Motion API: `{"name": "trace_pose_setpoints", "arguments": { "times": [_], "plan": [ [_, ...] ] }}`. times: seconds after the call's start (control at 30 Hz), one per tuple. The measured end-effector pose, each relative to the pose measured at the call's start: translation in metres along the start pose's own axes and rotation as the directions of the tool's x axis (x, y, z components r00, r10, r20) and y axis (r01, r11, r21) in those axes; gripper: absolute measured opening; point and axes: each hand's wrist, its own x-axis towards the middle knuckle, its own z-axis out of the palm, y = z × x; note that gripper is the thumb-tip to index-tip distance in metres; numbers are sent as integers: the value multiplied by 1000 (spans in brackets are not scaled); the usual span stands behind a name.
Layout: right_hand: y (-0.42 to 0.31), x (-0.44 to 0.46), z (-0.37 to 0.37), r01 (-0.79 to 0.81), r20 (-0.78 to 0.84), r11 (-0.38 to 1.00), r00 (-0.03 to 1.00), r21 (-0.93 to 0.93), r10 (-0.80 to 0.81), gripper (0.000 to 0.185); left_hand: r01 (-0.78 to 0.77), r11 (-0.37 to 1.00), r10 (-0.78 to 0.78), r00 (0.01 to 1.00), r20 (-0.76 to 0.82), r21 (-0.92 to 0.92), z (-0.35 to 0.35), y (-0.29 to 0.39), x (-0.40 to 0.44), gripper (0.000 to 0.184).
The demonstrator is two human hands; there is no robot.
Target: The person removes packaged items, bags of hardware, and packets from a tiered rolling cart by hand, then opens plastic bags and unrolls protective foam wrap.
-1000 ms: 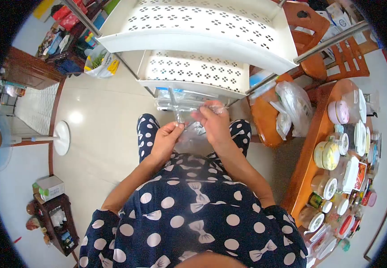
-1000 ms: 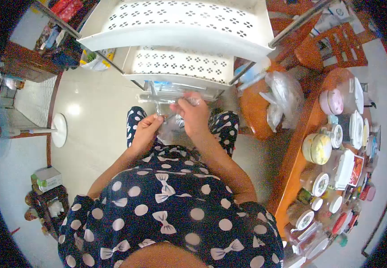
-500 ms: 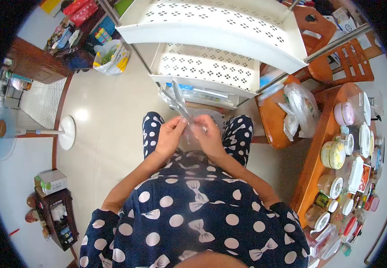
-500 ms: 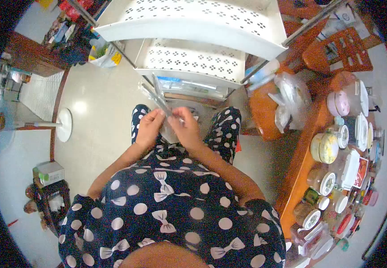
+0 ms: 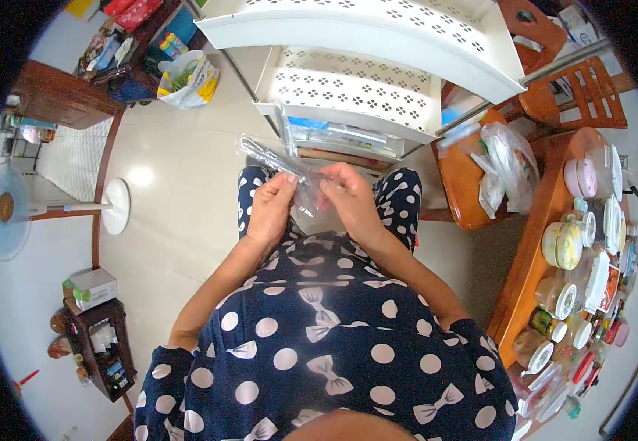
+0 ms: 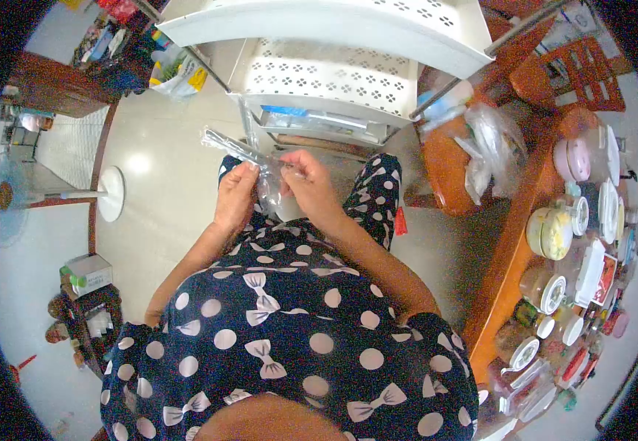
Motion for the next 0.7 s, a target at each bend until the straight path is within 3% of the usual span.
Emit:
{"name": "trace_pose_setpoints", "arguments": {
  "times": [0.17,0.27,0.37,0.47,0.57,0.67,0.7],
  "plan": [
    [0,8,7,20,-94,996,995,-83,-28,17,-3,999,3,1000,2,-34,4,10,4,16],
    [3,11,5,79,-97,983,991,-164,-95,19,-29,999,28,999,15,37,0,4,6,13],
    [-4,7,8,58,-87,947,992,-317,-90,17,-26,1000,26,999,-19,11,-2,-1,5,12],
    [-16,1,17,52,-52,969,996,-240,-67,21,5,999,-9,996,-85,-45,4,4,5,15],
    [-20,1,11,23,33,999,999,-50,-21,29,-61,996,48,982,-181,-65,10,10,4,19],
    [-36,-4,8,-133,54,946,991,296,122,36,-81,996,87,957,-275,35,15,26,2,22],
    [-37,-4,6,-156,63,937,988,314,143,37,-103,991,123,956,-268,88,13,28,2,23]
  ]
}}
